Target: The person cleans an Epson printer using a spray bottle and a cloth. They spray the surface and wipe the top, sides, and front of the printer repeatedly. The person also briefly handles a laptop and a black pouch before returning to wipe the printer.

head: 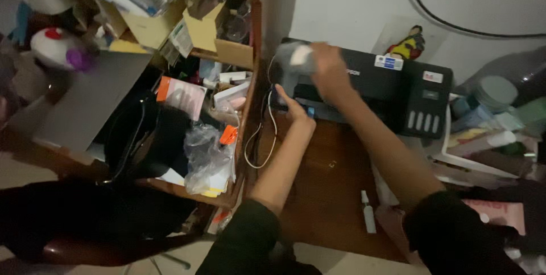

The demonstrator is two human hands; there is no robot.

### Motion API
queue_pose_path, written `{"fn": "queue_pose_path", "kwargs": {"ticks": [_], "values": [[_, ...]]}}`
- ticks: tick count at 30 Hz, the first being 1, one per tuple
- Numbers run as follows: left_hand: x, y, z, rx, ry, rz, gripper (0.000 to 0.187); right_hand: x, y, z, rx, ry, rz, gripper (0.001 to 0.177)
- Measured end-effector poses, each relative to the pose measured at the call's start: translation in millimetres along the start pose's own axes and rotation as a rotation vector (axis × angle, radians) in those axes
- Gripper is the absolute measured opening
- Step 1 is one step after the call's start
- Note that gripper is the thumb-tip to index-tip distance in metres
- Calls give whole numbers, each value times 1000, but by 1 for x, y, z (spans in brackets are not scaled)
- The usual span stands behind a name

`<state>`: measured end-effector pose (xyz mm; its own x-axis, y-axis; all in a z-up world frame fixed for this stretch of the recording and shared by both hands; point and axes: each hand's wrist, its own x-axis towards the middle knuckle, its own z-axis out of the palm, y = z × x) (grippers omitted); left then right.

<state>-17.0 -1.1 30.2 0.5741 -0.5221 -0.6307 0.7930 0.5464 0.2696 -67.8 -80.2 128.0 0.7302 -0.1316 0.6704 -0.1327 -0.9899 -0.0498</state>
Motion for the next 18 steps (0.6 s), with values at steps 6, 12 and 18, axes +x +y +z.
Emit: {"fn": "queue_pose_path", "kwargs": {"ticks": [6, 12, 18], "values": [[-12, 6, 10, 38, 160, -82, 141, 86, -27, 16, -294, -349, -10, 55], [-18, 13, 17, 50, 114, -108, 143, 85, -28, 23, -366, -306, -31, 57], [-18, 10, 5, 6, 124, -143, 147, 63, -22, -3, -118, -286, -255, 72]]}}
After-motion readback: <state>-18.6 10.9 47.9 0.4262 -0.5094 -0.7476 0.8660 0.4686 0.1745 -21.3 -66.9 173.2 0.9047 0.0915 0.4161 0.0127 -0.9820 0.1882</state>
